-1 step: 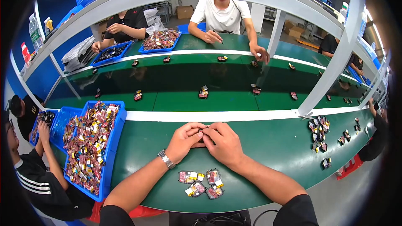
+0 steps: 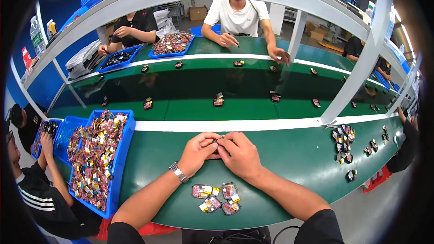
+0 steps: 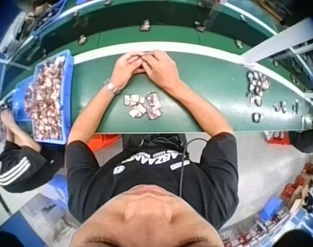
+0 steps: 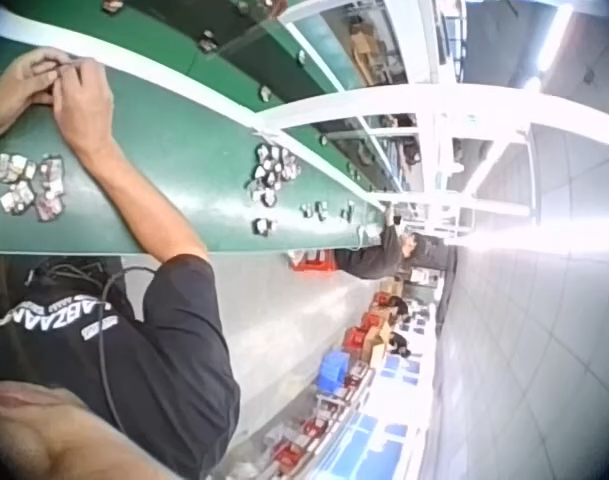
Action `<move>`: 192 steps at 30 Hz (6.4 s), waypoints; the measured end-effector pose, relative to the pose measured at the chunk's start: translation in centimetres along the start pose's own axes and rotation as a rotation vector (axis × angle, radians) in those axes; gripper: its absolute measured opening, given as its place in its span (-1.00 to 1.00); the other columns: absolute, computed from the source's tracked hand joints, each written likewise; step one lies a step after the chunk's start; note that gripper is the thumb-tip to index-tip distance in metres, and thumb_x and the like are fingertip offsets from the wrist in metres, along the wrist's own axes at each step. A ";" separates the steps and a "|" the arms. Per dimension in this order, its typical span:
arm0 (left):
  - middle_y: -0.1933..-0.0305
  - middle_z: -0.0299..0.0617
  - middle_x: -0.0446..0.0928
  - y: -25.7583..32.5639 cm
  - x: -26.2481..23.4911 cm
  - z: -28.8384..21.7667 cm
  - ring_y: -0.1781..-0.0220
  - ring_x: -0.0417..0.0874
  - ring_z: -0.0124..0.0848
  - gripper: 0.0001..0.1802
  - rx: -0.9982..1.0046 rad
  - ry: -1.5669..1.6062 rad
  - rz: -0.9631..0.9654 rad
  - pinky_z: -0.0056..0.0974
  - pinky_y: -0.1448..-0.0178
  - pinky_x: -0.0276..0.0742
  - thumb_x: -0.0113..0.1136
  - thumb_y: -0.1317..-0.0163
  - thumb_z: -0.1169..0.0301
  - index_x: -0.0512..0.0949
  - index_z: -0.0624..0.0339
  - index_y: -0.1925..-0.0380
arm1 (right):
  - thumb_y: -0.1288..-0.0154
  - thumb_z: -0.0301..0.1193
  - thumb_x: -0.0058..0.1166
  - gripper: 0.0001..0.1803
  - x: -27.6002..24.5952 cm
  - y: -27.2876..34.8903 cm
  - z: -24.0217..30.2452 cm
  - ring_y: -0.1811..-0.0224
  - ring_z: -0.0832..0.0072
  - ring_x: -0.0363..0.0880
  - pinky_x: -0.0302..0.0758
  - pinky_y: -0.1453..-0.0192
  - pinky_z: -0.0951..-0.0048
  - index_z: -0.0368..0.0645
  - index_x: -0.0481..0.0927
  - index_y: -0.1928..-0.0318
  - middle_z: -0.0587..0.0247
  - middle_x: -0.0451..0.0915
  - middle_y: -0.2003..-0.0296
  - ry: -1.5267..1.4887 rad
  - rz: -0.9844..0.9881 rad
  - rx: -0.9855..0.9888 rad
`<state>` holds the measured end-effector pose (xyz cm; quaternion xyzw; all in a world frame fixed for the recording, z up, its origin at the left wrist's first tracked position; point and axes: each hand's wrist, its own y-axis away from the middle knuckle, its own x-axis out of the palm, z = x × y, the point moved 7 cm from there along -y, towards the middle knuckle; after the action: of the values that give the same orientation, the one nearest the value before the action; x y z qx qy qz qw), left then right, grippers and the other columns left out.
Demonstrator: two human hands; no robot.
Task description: Assembling small electronic components on a factory conveyor belt.
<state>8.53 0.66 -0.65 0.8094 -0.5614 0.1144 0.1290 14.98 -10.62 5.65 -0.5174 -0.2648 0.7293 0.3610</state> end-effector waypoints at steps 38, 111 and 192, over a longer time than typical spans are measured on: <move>-0.29 0.06 0.42 -0.1 -0.3 0.2 -0.27 0.53 -0.18 -0.62 0.100 -0.188 0.030 -0.15 -0.22 0.61 0.05 -0.40 0.49 0.36 0.35 -0.18 | -0.10 -0.44 0.34 -0.84 -4.1 -1.6 -25.1 0.40 0.44 0.68 0.58 0.24 0.42 -0.23 0.71 0.31 0.18 0.70 0.36 -0.015 -0.002 0.748; -0.13 -0.06 0.50 0.4 -0.1 -0.1 -0.15 0.58 -0.36 -0.61 -0.044 0.004 0.222 -0.19 -0.29 0.57 -0.01 -0.33 0.63 0.32 0.29 -0.16 | -0.14 -0.50 0.22 -0.91 0.3 0.3 -1.2 -0.12 0.23 0.46 0.52 -0.11 0.28 -0.16 0.67 0.30 0.20 0.54 -0.05 -0.379 0.330 0.111; -0.23 -0.01 0.50 0.1 -0.8 -0.2 -0.19 0.60 -0.33 -0.76 0.148 0.130 0.197 -0.22 -0.23 0.61 0.04 -0.42 0.52 0.41 0.22 -0.05 | 0.11 -0.61 0.29 -0.75 -0.3 0.0 0.5 -0.09 0.15 0.50 0.53 -0.07 0.21 -0.17 0.68 0.31 0.21 0.58 -0.02 -0.110 -0.008 -0.109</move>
<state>8.13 1.35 -0.72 0.7486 -0.6185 0.2197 0.0933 14.57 -10.83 6.00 -0.4942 -0.3257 0.7397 0.3202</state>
